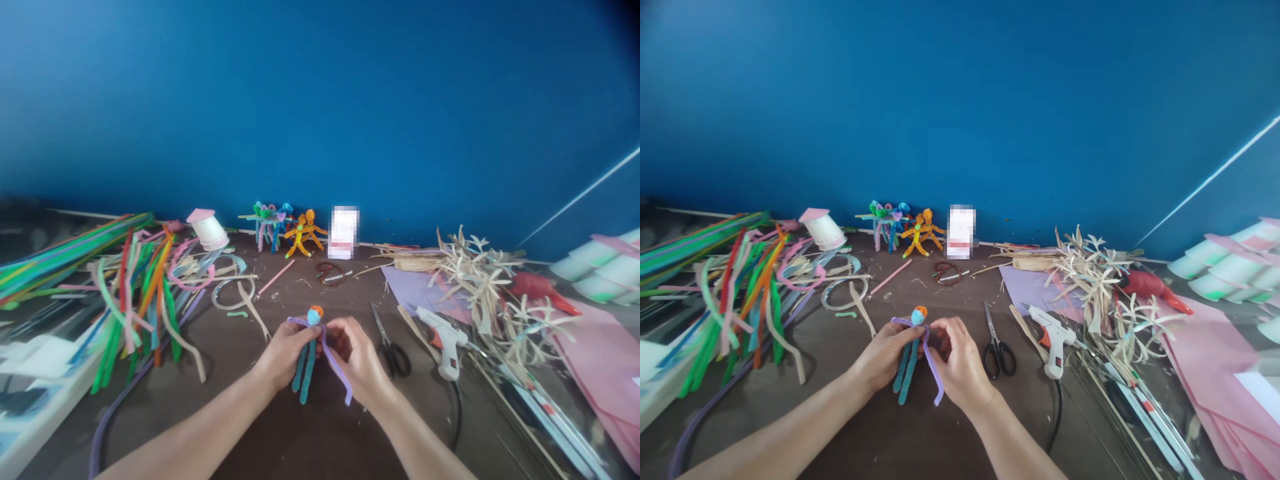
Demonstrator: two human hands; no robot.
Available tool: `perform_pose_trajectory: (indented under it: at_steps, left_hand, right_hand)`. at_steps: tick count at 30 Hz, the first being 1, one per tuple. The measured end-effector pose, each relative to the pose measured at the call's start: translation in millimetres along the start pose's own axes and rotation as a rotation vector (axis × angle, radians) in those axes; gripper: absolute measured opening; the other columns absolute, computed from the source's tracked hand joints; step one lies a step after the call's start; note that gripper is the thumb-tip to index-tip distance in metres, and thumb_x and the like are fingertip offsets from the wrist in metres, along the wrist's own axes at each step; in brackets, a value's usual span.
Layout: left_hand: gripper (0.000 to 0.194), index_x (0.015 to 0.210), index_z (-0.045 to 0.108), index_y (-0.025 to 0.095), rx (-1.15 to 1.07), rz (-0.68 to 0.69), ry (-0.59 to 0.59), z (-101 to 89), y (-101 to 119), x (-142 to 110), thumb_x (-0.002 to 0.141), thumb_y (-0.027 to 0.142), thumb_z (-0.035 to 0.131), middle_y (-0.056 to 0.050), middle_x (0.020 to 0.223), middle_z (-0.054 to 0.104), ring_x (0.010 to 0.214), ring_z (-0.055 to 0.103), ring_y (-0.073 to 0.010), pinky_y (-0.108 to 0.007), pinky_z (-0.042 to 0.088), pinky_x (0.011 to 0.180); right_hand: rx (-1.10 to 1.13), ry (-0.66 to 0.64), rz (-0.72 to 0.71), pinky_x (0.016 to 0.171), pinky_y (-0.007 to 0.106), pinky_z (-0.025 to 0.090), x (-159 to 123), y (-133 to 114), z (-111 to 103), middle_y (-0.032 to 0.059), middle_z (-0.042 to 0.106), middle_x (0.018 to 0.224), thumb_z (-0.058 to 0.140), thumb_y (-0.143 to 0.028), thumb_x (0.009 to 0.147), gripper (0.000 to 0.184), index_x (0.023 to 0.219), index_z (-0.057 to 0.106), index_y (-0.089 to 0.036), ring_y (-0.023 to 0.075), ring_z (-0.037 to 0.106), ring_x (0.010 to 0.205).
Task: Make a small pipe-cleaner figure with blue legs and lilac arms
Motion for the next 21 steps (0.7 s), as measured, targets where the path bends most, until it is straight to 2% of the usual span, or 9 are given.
perform_pose_trajectory:
  at_steps: [7, 10, 13, 18, 21]
  left_hand:
    - [0.024, 0.057, 0.056, 0.010, 0.035, 0.014, -0.008, -0.4, -4.0, 2.2, 0.063, 0.031, 0.065, 0.002, 0.044, 0.051, 0.039, 0.046, -0.0064, -0.018, 0.036, 0.043]
    - [0.025, 0.056, 0.055, 0.011, 0.053, -0.005, 0.033, -1.0, -5.1, 2.6, 0.060, 0.033, 0.066, 0.004, 0.043, 0.049, 0.038, 0.044, -0.0064, -0.019, 0.036, 0.041]
    - [0.025, 0.055, 0.053, 0.012, 0.070, 0.023, 0.017, 1.3, -2.5, 2.7, 0.059, 0.033, 0.067, 0.004, 0.044, 0.047, 0.039, 0.042, -0.0061, -0.019, 0.035, 0.042]
    - [0.025, 0.054, 0.052, 0.012, 0.175, 0.094, -0.047, 4.5, 1.9, 1.3, 0.063, 0.032, 0.063, 0.004, 0.044, 0.047, 0.041, 0.042, -0.0071, -0.019, 0.033, 0.043]
    - [0.025, 0.054, 0.052, 0.013, 0.263, 0.115, -0.036, 1.9, 1.6, 1.8, 0.064, 0.033, 0.062, 0.004, 0.044, 0.046, 0.042, 0.042, -0.0072, -0.019, 0.032, 0.043]
  right_hand:
    - [-0.145, -0.019, -0.083, 0.064, 0.025, 0.044, -0.2, -7.4, -1.3, 0.0028, 0.051, 0.082, 0.055, -0.015, 0.071, 0.021, 0.092, 0.052, -0.020, 0.0150, 0.052, 0.071]
    - [-0.172, -0.038, -0.088, 0.064, 0.025, 0.044, -0.6, -5.0, 1.1, 0.0032, 0.052, 0.082, 0.053, -0.018, 0.075, 0.015, 0.089, 0.053, -0.020, 0.0154, 0.052, 0.072]
    - [-0.212, -0.035, -0.098, 0.062, 0.025, 0.043, 0.0, -3.8, 1.3, 0.0034, 0.053, 0.079, 0.053, -0.019, 0.075, 0.010, 0.085, 0.053, -0.020, 0.0155, 0.052, 0.069]
    - [-0.207, -0.030, -0.119, 0.061, 0.024, 0.043, 0.3, -10.9, -1.7, 0.0039, 0.055, 0.075, 0.051, -0.019, 0.077, 0.005, 0.080, 0.055, -0.019, 0.0153, 0.054, 0.067]
    - [-0.179, 0.007, -0.110, 0.066, 0.026, 0.042, 0.0, -14.7, -4.5, 0.0041, 0.056, 0.073, 0.049, -0.020, 0.078, 0.007, 0.075, 0.055, -0.018, 0.0162, 0.054, 0.070]
Point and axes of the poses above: each hand's wrist, its own x-axis towards the middle knuckle, its own z-axis out of the palm, y = z × x, the point moved 6 cm from there along x, towards the middle knuckle
